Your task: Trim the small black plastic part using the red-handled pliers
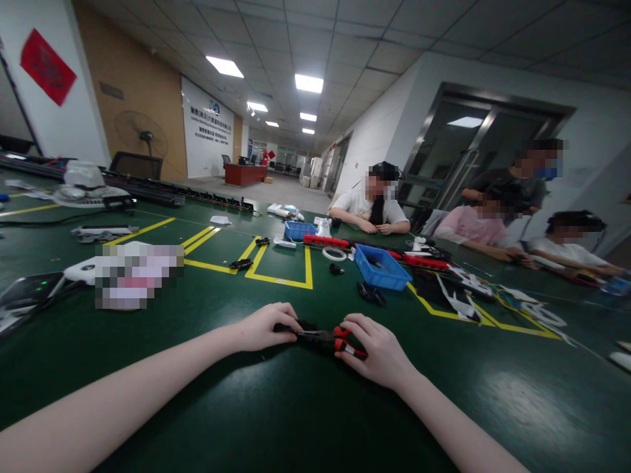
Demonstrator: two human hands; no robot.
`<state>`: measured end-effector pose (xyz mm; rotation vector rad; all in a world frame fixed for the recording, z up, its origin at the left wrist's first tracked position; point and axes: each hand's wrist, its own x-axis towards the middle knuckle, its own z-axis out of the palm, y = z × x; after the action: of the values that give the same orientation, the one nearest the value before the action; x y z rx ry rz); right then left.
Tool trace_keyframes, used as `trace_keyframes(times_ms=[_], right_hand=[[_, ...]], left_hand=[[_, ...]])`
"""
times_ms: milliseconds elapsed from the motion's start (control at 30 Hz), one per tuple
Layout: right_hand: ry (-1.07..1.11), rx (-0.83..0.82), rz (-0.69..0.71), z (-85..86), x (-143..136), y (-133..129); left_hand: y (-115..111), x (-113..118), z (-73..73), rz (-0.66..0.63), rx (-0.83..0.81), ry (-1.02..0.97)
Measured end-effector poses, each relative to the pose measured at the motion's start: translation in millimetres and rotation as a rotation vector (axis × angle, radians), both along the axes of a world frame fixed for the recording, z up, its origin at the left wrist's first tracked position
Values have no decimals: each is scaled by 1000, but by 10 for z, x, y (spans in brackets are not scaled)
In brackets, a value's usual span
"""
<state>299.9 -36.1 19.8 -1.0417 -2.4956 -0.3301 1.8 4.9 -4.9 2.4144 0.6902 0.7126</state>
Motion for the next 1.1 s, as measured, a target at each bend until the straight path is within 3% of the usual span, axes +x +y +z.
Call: trace_keyframes(times_ms=[1100], right_hand=[[-16,40,3,21,65,45]], left_hand=[[-13,0,25,3,25,16]])
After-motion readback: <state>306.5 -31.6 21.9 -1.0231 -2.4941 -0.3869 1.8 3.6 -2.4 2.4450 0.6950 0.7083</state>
